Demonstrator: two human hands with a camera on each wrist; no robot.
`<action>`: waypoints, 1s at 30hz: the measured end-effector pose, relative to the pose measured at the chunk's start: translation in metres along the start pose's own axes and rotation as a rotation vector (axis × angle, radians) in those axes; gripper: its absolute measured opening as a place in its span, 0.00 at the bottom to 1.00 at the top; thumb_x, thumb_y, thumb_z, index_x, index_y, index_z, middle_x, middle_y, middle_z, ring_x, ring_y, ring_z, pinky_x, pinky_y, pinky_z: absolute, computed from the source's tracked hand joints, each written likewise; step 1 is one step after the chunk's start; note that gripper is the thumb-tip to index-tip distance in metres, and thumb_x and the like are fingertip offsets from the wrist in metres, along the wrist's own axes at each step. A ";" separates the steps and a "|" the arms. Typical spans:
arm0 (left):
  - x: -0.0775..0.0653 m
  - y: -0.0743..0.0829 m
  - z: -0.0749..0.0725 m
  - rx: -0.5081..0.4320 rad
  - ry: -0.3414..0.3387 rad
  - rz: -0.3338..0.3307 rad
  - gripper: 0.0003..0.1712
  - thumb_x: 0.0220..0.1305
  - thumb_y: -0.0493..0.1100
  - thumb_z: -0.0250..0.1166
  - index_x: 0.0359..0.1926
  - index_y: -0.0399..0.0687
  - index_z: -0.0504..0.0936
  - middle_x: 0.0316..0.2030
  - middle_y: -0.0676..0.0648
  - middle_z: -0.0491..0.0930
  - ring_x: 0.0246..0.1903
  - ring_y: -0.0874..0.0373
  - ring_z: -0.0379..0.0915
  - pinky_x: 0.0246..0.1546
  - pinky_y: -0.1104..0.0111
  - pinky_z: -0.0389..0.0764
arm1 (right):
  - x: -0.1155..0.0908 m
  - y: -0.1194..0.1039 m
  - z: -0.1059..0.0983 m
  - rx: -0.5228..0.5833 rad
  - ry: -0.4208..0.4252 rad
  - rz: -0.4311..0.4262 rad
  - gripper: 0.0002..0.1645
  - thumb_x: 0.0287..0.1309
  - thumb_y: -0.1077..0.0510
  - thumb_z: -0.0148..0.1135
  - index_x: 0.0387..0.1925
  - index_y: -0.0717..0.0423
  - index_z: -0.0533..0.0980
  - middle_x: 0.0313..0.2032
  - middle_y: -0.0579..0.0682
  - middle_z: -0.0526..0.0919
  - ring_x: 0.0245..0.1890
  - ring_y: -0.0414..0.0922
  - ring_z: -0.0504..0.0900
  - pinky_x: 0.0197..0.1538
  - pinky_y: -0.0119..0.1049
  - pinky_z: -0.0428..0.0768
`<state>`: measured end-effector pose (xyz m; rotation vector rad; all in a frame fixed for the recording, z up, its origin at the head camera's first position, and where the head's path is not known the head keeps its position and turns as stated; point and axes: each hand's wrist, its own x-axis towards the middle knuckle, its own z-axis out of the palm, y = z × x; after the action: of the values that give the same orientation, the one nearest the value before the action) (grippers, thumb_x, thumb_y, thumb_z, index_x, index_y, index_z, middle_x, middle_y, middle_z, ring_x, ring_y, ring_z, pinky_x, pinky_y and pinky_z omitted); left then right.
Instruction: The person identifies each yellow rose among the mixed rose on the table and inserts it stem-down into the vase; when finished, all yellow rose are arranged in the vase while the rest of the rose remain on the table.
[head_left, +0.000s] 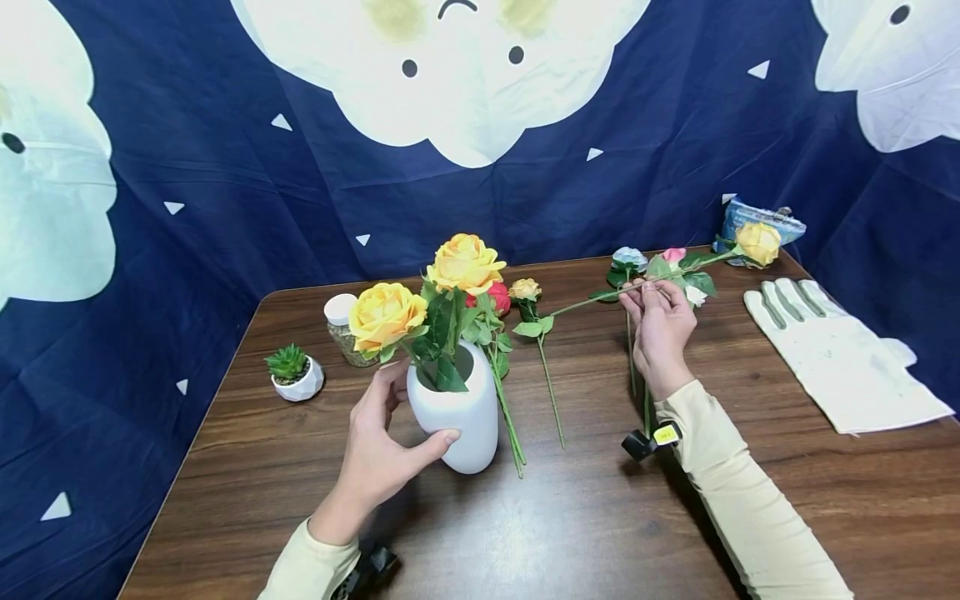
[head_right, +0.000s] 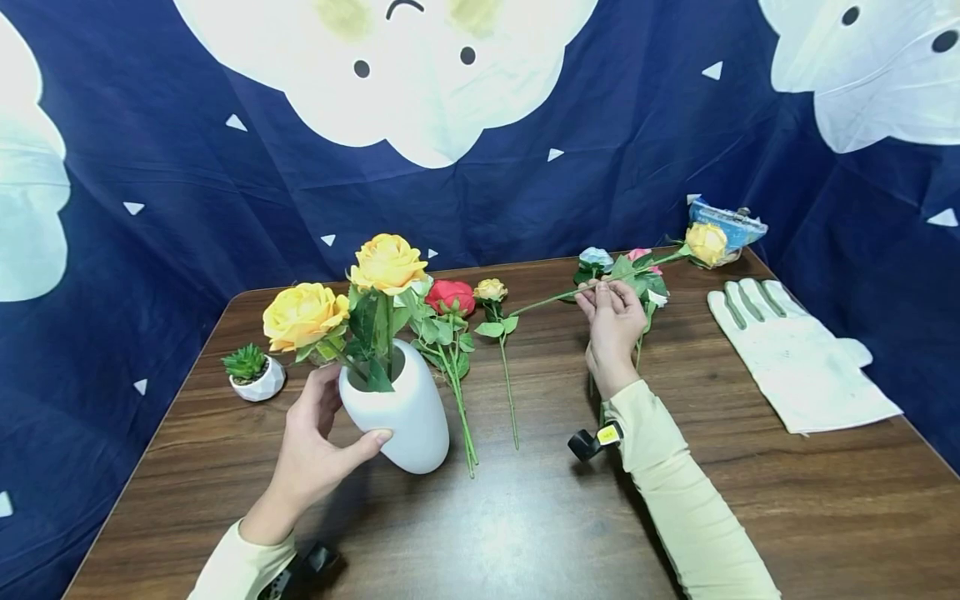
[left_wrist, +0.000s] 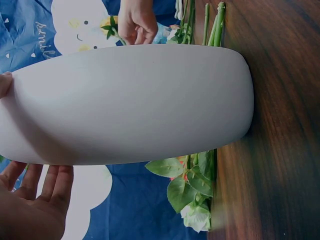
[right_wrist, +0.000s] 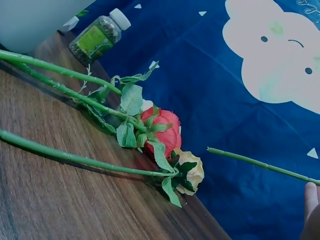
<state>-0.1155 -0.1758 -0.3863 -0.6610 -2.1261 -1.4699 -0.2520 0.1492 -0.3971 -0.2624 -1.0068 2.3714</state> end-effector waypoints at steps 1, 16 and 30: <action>0.000 0.000 0.000 -0.001 0.000 -0.001 0.46 0.40 0.32 0.81 0.64 0.36 0.74 0.52 0.40 0.83 0.47 0.63 0.80 0.50 0.76 0.79 | 0.000 0.000 0.000 0.005 0.002 -0.001 0.11 0.72 0.74 0.50 0.33 0.61 0.73 0.27 0.52 0.86 0.25 0.41 0.87 0.36 0.30 0.87; 0.000 0.001 -0.001 0.003 -0.003 -0.008 0.46 0.41 0.31 0.80 0.65 0.37 0.73 0.54 0.41 0.82 0.48 0.63 0.80 0.51 0.76 0.79 | -0.007 -0.011 0.011 0.052 0.010 0.012 0.08 0.73 0.73 0.52 0.36 0.62 0.72 0.28 0.52 0.84 0.27 0.43 0.86 0.35 0.31 0.87; -0.001 0.000 0.000 0.005 -0.005 0.004 0.47 0.40 0.32 0.81 0.65 0.38 0.74 0.53 0.40 0.83 0.47 0.64 0.80 0.50 0.77 0.79 | -0.026 -0.030 0.028 0.132 -0.048 -0.044 0.11 0.72 0.74 0.51 0.33 0.62 0.74 0.29 0.55 0.83 0.27 0.45 0.86 0.34 0.31 0.87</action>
<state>-0.1150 -0.1764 -0.3867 -0.6667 -2.1303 -1.4622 -0.2279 0.1352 -0.3569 -0.1327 -0.8647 2.4017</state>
